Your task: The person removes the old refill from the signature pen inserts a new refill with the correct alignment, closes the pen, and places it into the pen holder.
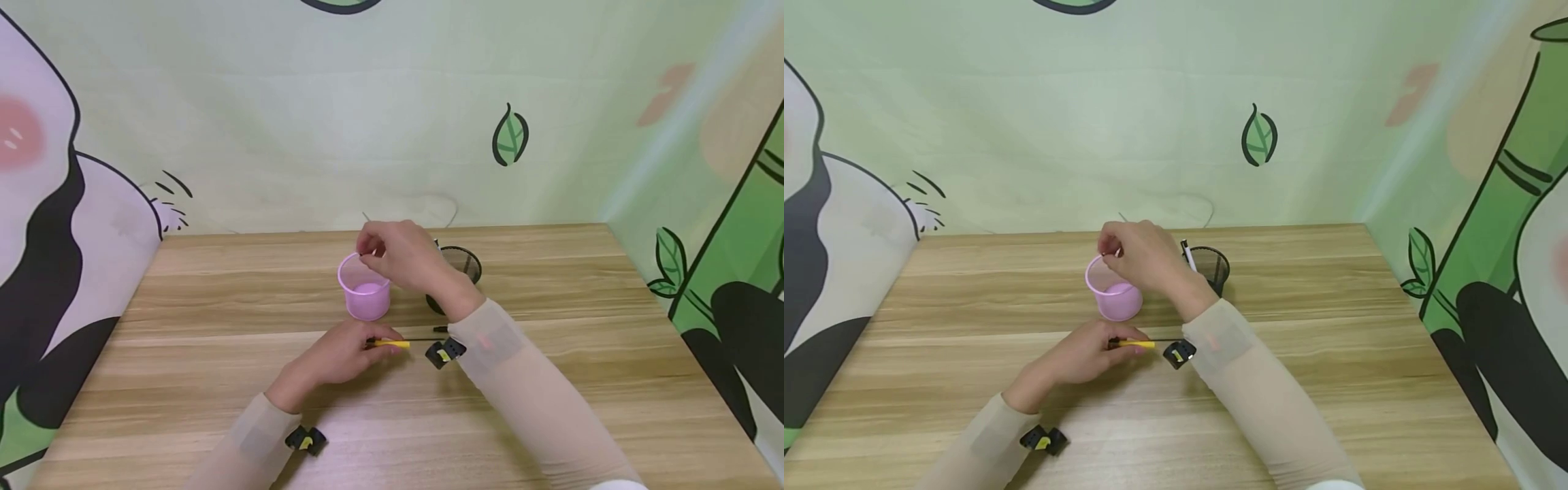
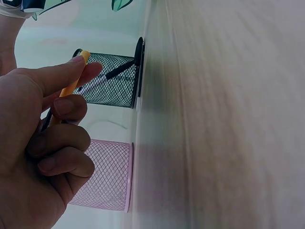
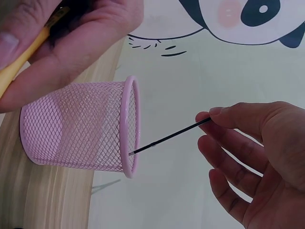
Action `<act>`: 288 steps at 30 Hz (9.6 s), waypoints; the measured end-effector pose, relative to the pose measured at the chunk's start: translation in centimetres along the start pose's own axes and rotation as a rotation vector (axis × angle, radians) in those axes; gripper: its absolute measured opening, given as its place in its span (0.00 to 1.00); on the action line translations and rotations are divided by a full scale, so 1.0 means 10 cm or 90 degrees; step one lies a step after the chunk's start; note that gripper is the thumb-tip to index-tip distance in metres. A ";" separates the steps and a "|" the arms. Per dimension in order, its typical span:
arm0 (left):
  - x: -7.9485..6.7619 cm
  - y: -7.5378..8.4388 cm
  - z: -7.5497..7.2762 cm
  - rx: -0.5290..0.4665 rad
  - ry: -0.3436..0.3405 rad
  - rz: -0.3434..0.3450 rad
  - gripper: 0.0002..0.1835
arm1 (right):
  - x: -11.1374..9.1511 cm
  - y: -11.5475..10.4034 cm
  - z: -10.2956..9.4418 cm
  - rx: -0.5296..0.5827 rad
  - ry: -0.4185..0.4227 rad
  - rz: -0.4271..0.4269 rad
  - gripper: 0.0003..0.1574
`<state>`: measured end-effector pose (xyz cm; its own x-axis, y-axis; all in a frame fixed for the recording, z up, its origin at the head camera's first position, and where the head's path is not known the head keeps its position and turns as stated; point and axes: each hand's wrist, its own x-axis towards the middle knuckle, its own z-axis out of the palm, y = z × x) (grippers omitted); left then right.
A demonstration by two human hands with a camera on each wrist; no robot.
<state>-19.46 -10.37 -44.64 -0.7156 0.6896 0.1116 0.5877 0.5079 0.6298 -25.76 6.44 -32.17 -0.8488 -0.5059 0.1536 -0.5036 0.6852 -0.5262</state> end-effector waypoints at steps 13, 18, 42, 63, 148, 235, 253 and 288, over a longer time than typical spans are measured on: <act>0.00 -0.03 0.00 -0.016 0.003 -0.001 0.09 | -0.07 0.01 -0.05 0.004 0.016 -0.003 0.04; 0.00 -0.04 -0.01 -0.018 0.002 -0.010 0.08 | -0.10 0.00 -0.06 0.006 0.017 -0.009 0.05; 0.00 -0.03 -0.05 -0.027 0.010 -0.002 0.08 | -0.29 0.21 -0.06 0.087 0.041 0.000 0.06; 0.01 -0.05 -0.05 -0.024 0.010 -0.016 0.08 | -0.60 0.53 0.12 0.132 0.069 0.004 0.09; 0.07 -0.03 -0.17 -0.023 0.021 -0.039 0.09 | -1.13 0.99 0.34 0.139 -0.074 0.004 0.17; 0.09 -0.07 -0.12 -0.011 0.008 -0.038 0.09 | -1.12 0.87 0.41 0.112 -0.031 -0.017 0.16; 0.09 -0.07 -0.13 -0.023 0.005 -0.041 0.09 | -1.11 0.89 0.41 0.123 -0.031 -0.034 0.16; 0.07 -0.06 -0.12 -0.002 0.014 -0.032 0.09 | -1.10 0.81 0.48 0.141 0.003 -0.039 0.16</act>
<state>-20.74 -10.80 -43.99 -0.7523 0.6516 0.0972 0.5499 0.5398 0.6373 -19.73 15.04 -42.18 -0.8190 -0.5400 0.1940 -0.5067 0.5219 -0.6862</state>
